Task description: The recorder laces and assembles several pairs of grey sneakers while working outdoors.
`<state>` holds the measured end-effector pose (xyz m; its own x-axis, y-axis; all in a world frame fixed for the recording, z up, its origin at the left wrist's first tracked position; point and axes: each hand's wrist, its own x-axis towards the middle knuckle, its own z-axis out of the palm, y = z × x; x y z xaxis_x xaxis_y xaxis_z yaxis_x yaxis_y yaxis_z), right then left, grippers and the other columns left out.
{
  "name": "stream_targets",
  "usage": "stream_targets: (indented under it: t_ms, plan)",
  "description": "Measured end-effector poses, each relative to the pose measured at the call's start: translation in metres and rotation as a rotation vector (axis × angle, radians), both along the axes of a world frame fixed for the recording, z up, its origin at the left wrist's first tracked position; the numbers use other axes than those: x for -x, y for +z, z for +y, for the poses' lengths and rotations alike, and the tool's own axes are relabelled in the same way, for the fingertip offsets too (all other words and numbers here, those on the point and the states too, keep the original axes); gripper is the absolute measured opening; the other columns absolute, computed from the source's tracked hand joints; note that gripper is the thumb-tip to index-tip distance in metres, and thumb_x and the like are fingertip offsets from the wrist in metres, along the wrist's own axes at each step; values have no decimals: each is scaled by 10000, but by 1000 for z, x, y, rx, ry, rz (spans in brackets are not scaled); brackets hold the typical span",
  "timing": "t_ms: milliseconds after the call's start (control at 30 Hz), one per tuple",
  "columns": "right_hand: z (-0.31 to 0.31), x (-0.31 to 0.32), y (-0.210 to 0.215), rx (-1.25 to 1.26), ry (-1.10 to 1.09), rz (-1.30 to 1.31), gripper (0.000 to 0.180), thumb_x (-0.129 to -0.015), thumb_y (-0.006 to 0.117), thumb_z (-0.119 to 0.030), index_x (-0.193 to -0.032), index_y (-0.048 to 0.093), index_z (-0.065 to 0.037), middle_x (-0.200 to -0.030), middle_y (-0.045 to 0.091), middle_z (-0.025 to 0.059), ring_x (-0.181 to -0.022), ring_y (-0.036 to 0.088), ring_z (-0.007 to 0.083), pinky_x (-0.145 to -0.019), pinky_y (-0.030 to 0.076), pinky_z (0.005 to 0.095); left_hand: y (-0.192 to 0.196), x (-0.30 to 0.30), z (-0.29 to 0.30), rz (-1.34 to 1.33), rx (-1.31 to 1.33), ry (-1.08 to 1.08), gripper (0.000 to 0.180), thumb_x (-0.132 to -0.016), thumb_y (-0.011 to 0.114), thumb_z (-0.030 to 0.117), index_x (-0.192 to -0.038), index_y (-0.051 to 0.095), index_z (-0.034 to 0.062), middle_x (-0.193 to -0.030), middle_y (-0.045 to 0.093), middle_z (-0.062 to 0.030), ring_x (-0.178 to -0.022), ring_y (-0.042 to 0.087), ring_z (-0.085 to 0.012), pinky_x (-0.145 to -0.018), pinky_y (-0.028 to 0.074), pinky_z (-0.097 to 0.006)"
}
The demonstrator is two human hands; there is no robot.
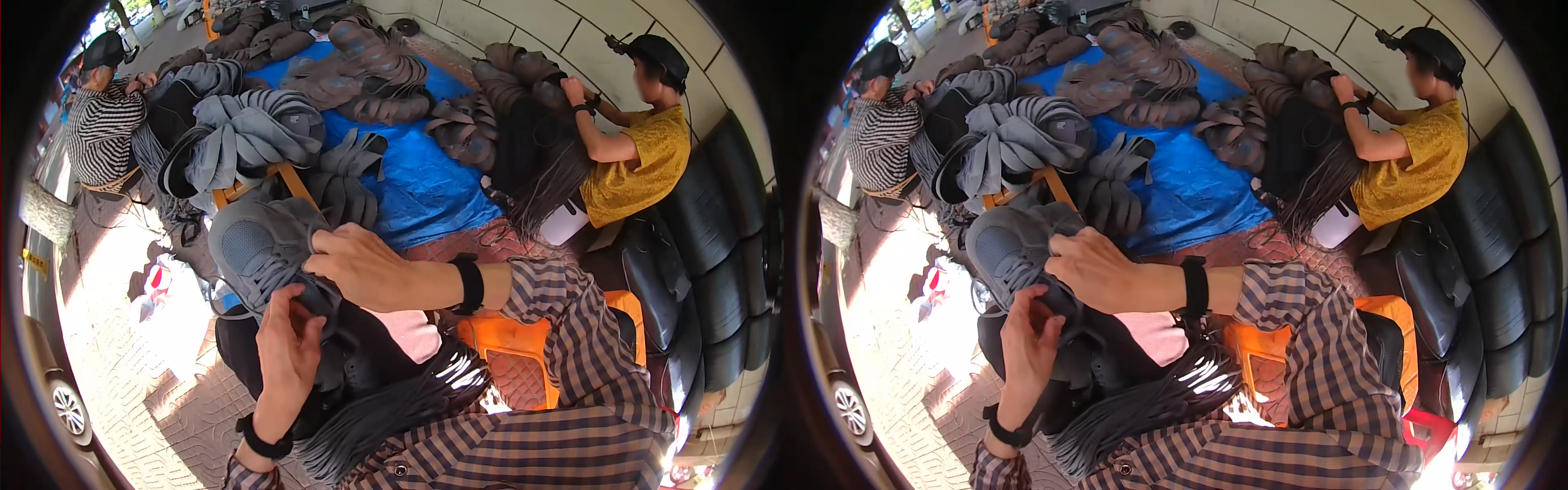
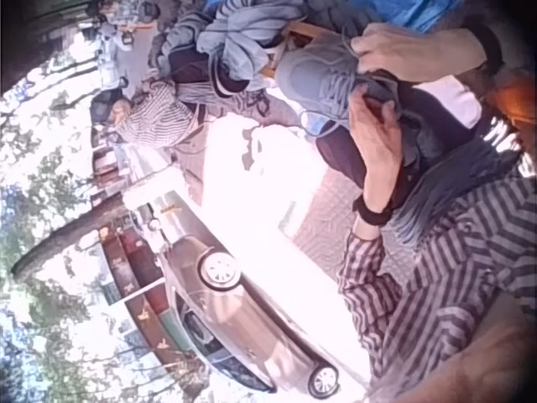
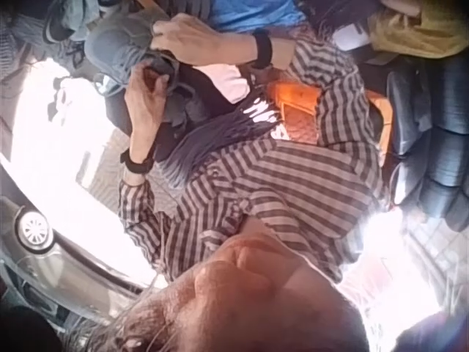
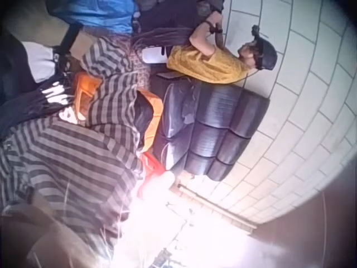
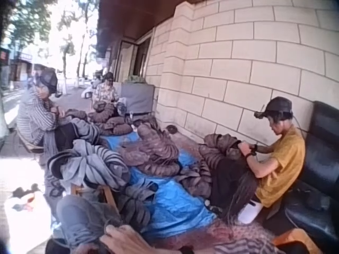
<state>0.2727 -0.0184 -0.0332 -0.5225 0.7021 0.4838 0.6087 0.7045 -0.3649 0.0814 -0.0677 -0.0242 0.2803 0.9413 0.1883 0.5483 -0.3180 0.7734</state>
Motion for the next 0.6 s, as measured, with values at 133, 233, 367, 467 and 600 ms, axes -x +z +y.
stream_targets:
  t_ms: [133, 233, 367, 467, 600]
  plan:
    - [12, 6, 6, 61, -2, 30, 103, -828, 641, -45, -930, 651, -43, -861, 602, 110, -801, 618, 310, -735, 469, 406, -7, -8, 2, -283, 237, 140, 312, -821, 630, -49, -1128, 585, -15, -742, 527, -42, -657, 518, -120, -610, 433, -268]
    - [18, 7, 10, 311, -10, 272, 125, -805, 655, -33, -929, 642, -30, -792, 640, 107, -723, 669, 244, -665, 495, 357, -17, -6, -5, -272, 164, 195, 340, -835, 622, -45, -1173, 603, -12, -748, 496, -16, -676, 481, -105, -625, 421, -254]
    - [36, -13, 2, 797, 60, 576, 226, -840, 663, -45, -1042, 590, 22, -764, 652, 73, -673, 672, 132, -593, 510, 259, -20, -15, -4, -322, 147, 87, 415, -863, 600, -8, -1278, 589, -9, -748, 480, 19, -700, 449, -69, -637, 372, -213]
    - [33, -19, 3, 857, 47, 584, 274, -849, 652, -38, -1096, 556, 33, -801, 636, 52, -696, 645, 110, -634, 490, 233, -24, -20, 0, -303, 109, 149, 351, -856, 642, 4, -1206, 618, 7, -708, 528, -37, -628, 493, -114, -586, 425, -267]
    - [31, -13, 8, 811, 32, 463, 292, -840, 651, -31, -1100, 546, 49, -776, 628, 54, -670, 633, 107, -599, 458, 231, -20, -22, -2, -254, 107, 215, 316, -860, 646, 19, -1175, 628, 7, -680, 553, -52, -590, 512, -119, -565, 432, -281]
